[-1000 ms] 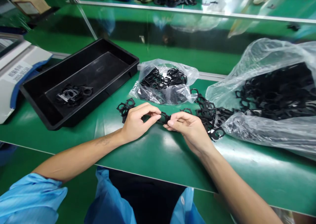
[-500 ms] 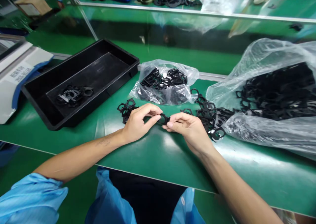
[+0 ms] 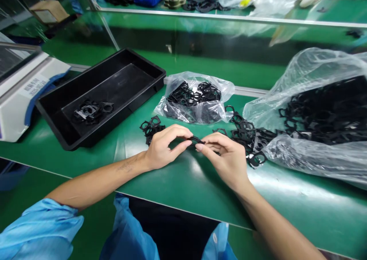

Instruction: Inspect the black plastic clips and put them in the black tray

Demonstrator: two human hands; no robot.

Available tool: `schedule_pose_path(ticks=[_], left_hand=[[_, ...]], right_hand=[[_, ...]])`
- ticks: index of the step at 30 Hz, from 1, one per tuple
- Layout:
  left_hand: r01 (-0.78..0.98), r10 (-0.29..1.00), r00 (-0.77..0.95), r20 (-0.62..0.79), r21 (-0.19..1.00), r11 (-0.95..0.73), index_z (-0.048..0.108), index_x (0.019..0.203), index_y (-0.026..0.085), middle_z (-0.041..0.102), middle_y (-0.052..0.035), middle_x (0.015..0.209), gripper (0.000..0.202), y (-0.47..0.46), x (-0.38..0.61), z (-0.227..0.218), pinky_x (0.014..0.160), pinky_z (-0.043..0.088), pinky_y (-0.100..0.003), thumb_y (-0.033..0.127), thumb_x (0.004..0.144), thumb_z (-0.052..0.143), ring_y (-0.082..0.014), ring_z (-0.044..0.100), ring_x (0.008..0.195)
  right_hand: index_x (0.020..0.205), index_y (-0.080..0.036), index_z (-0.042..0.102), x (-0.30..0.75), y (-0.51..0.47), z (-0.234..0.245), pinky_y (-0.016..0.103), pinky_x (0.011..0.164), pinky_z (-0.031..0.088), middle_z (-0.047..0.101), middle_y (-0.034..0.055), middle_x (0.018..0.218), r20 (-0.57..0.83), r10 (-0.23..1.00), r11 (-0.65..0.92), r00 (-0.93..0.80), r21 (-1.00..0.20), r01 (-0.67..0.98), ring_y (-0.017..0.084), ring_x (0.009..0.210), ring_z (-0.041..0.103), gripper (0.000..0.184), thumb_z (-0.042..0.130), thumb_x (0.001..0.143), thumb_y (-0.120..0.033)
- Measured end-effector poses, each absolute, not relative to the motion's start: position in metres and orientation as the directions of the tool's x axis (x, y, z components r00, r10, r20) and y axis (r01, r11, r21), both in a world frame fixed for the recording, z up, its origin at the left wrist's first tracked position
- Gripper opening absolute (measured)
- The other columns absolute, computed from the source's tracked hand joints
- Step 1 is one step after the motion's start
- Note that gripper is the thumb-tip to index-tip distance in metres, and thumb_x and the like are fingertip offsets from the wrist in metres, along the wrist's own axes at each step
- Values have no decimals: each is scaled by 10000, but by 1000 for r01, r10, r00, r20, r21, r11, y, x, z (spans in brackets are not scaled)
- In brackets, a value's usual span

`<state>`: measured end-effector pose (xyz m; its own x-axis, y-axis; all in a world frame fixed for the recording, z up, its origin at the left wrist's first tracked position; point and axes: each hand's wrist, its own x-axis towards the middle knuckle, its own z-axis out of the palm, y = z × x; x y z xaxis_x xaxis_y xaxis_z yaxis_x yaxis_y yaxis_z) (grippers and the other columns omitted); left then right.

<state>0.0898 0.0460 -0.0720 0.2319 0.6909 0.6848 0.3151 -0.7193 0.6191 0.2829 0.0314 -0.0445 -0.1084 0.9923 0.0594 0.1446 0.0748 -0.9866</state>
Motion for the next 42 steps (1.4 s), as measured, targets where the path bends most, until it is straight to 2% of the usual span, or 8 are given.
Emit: schedule_pose_path(ticks=[7,15,27,33,36,39,42], left_hand=[[317,698,214,683,628,-711,634,896,175,742,-56,882,42,47,90,-68,812,590,-304,190,929,654,-157,712,867],[251,775,197,601,733,-632,647,960,167,723,-41,870,75,48,89,-70,780,576,-273,228,926,672,-139,696,809],[232,744,198,638,707,-668,698,909,181,751,-49,861,8,49,88,-70,789,583,-300,189,907,697,-158,713,830],[265,692,238,682,640,-721,690,909,181,752,-49,870,32,47,88,-68,793,588,-292,154,913,675,-153,719,836],[292,668,263,696,603,-743,685,906,183,751,-46,875,56,46,87,-67,792,585,-285,139,922,654,-147,715,834],[304,674,268,689,603,-738,682,901,187,747,-40,859,43,46,87,-67,771,580,-283,166,927,655,-145,708,813],[298,685,266,678,618,-727,680,906,185,746,-44,859,29,46,88,-69,770,579,-289,186,928,661,-149,705,814]], right_hand=[[779,-235,733,285,30,-43,307,670,587,703,37,784,285,950,311,-127,-895,321,180,707,651,144,780,846,-354],[780,-235,726,285,31,-42,321,677,551,717,33,764,363,918,397,-159,-839,372,186,699,651,109,749,873,-287],[878,-249,722,285,28,-42,318,693,604,704,36,858,281,952,306,-123,-887,345,176,703,667,92,745,872,-338],[810,-233,690,286,29,-42,324,718,578,678,37,804,281,948,316,-153,-894,319,185,742,654,128,749,876,-327],[749,-224,669,286,31,-42,334,742,577,683,42,808,184,968,216,-169,-956,197,189,759,661,241,797,827,-413],[704,-212,645,287,35,-42,335,735,582,685,37,783,42,981,59,-190,-995,86,181,720,660,374,860,720,-518],[740,-205,646,287,37,-43,329,745,586,687,27,769,-40,983,-30,-179,-998,55,177,715,671,414,889,664,-531]])
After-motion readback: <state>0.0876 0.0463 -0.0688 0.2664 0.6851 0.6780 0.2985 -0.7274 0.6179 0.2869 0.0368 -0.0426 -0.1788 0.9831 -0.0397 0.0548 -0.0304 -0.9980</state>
